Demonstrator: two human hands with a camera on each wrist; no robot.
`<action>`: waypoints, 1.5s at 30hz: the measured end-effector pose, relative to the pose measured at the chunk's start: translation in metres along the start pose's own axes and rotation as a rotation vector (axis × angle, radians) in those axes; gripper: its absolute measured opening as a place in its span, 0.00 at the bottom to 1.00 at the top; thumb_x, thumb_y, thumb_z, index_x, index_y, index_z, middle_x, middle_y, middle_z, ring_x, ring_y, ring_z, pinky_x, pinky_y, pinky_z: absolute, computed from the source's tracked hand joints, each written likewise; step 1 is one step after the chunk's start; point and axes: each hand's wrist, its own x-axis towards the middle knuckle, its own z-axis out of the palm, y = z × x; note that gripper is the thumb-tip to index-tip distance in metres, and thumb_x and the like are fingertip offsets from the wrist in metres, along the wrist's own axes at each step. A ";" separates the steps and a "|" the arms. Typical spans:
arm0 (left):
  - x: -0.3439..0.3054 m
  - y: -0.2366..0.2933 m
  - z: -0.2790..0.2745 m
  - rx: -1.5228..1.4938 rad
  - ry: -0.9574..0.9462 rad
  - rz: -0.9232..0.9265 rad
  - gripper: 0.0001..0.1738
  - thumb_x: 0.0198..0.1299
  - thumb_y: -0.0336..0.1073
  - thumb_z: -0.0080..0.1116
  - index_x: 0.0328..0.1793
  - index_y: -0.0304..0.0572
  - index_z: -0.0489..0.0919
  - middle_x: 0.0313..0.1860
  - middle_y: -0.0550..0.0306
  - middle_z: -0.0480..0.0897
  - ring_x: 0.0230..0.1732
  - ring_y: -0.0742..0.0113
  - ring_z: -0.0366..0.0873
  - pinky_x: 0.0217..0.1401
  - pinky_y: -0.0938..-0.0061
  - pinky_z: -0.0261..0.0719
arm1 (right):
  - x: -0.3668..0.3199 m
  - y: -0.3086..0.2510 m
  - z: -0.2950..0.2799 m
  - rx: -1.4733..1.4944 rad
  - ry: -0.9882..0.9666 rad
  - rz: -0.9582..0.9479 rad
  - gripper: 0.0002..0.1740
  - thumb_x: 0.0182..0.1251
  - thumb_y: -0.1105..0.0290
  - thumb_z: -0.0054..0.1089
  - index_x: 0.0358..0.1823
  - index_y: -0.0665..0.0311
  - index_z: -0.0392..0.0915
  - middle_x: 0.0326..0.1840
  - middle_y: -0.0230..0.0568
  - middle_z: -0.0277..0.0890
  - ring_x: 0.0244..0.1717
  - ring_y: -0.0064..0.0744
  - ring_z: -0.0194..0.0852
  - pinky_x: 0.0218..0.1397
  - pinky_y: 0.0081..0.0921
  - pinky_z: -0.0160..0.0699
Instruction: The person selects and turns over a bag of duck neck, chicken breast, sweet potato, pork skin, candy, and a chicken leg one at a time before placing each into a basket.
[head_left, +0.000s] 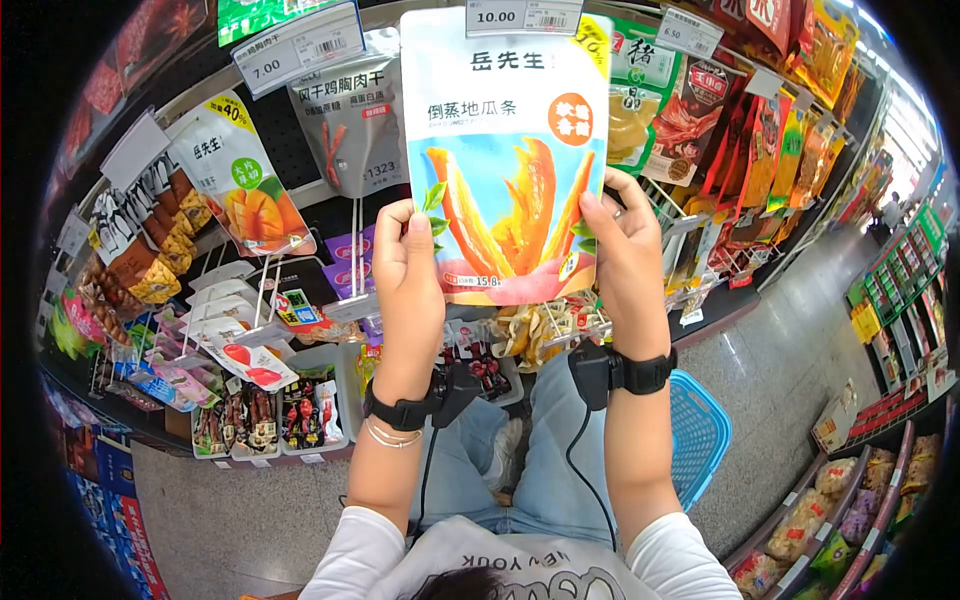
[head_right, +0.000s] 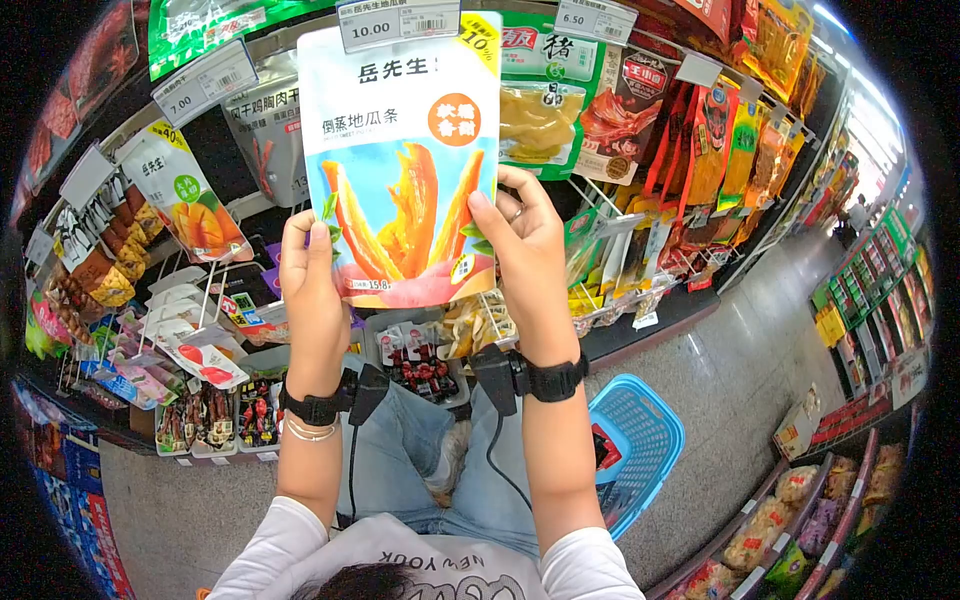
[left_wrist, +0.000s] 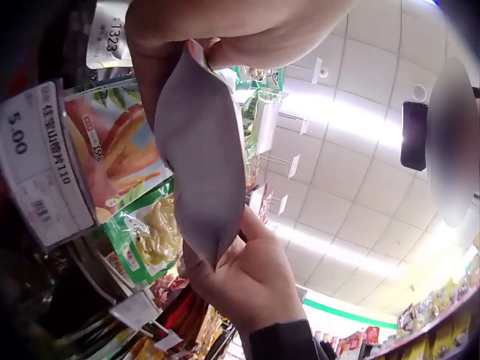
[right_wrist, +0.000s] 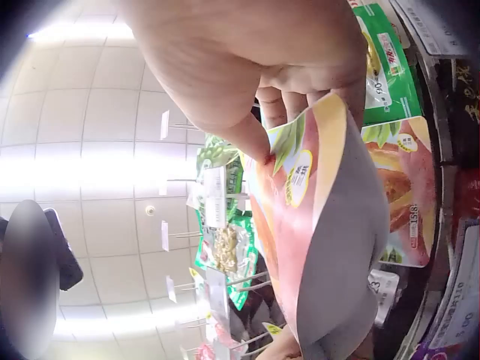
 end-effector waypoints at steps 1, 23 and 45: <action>-0.002 0.003 0.000 0.025 0.002 0.021 0.09 0.71 0.38 0.43 0.47 0.40 0.69 0.43 0.62 0.76 0.42 0.81 0.73 0.47 0.80 0.74 | -0.004 -0.004 0.002 0.008 0.002 -0.011 0.17 0.65 0.73 0.57 0.53 0.69 0.67 0.45 0.40 0.78 0.44 0.20 0.75 0.49 0.19 0.72; -0.117 -0.031 -0.029 -0.060 -0.161 -0.688 0.31 0.49 0.25 0.67 0.60 0.35 0.67 0.52 0.57 0.77 0.52 0.72 0.75 0.55 0.75 0.74 | -0.150 0.050 -0.034 0.044 0.153 0.514 0.27 0.61 0.73 0.62 0.61 0.69 0.64 0.57 0.39 0.71 0.56 0.24 0.69 0.59 0.26 0.69; -0.166 -0.093 -0.071 -0.041 -0.289 -1.047 0.22 0.58 0.31 0.61 0.57 0.31 0.72 0.50 0.55 0.79 0.48 0.71 0.77 0.52 0.77 0.75 | -0.208 0.105 -0.063 0.100 0.179 0.852 0.25 0.52 0.79 0.67 0.53 0.72 0.72 0.49 0.41 0.77 0.46 0.27 0.77 0.51 0.26 0.77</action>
